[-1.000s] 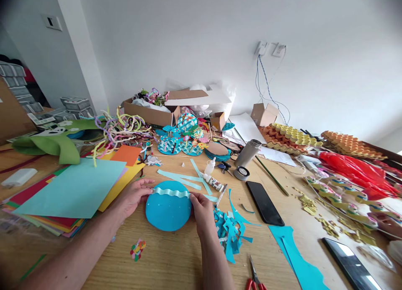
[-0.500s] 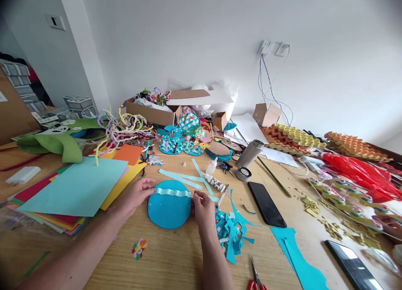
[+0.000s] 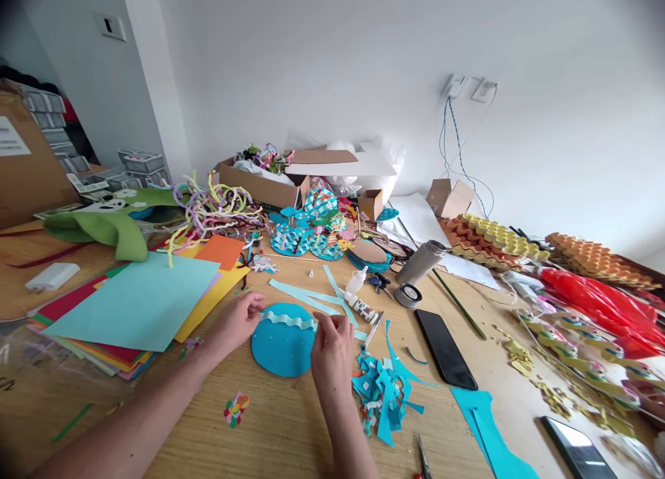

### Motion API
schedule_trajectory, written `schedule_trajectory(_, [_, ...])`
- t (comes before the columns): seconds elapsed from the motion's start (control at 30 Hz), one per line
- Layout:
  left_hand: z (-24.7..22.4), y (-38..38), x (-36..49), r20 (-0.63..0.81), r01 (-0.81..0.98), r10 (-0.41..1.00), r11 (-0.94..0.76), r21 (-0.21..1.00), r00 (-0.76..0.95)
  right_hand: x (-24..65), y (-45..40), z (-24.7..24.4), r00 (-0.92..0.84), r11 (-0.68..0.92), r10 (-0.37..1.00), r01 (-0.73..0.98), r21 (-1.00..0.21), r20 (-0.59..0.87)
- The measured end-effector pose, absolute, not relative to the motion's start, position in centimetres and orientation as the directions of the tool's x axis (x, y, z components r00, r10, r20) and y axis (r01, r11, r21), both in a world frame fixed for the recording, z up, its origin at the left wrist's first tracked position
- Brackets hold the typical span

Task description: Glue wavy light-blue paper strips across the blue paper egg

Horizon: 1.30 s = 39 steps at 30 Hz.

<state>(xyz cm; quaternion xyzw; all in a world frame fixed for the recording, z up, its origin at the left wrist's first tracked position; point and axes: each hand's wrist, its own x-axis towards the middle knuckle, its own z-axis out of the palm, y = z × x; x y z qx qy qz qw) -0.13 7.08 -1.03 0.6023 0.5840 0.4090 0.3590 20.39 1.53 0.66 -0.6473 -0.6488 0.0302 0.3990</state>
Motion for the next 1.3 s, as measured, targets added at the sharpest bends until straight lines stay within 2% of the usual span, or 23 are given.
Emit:
schedule_trajectory(0.07, [-1.3,7.2,-0.1,0.085,0.411,0.996,-0.073,0.909,-0.011,19.1,1.2,1.4,-0.015,0.247,0.87,0.877,-0.411,0.492])
schedule_trajectory(0.17, [-1.6,7.2,0.0,0.101,0.416,0.995,-0.095,0.905,0.007,17.4,1.2,2.1,-0.196,0.319,0.886,0.916,-0.244,0.421])
schedule_trajectory(0.3, [-1.8,7.0,0.1,0.116,0.421,0.993,-0.116,0.9,0.026,16.1,1.8,2.3,-0.278,0.324,0.905,0.941,-0.098,0.322])
schedule_trajectory(0.5, [-1.5,6.7,0.3,0.108,0.417,0.994,-0.103,0.903,0.012,15.6,2.3,1.6,-0.368,0.375,0.882,0.927,0.035,0.294])
schedule_trajectory(0.87, [-1.6,6.7,0.2,0.101,0.39,0.995,-0.095,0.916,0.005,15.0,2.6,1.2,-0.434,0.416,0.861,0.901,0.123,0.266])
schedule_trajectory(1.17, [-1.9,6.9,0.1,0.083,0.389,0.996,-0.082,0.918,0.015,14.9,3.5,1.9,-0.449,0.442,0.874,0.893,0.079,0.187])
schedule_trajectory(1.3, [-1.4,6.8,0.1,0.085,0.385,0.996,-0.08,0.92,0.006,15.3,3.9,1.9,-0.415,0.426,0.887,0.904,-0.014,0.205])
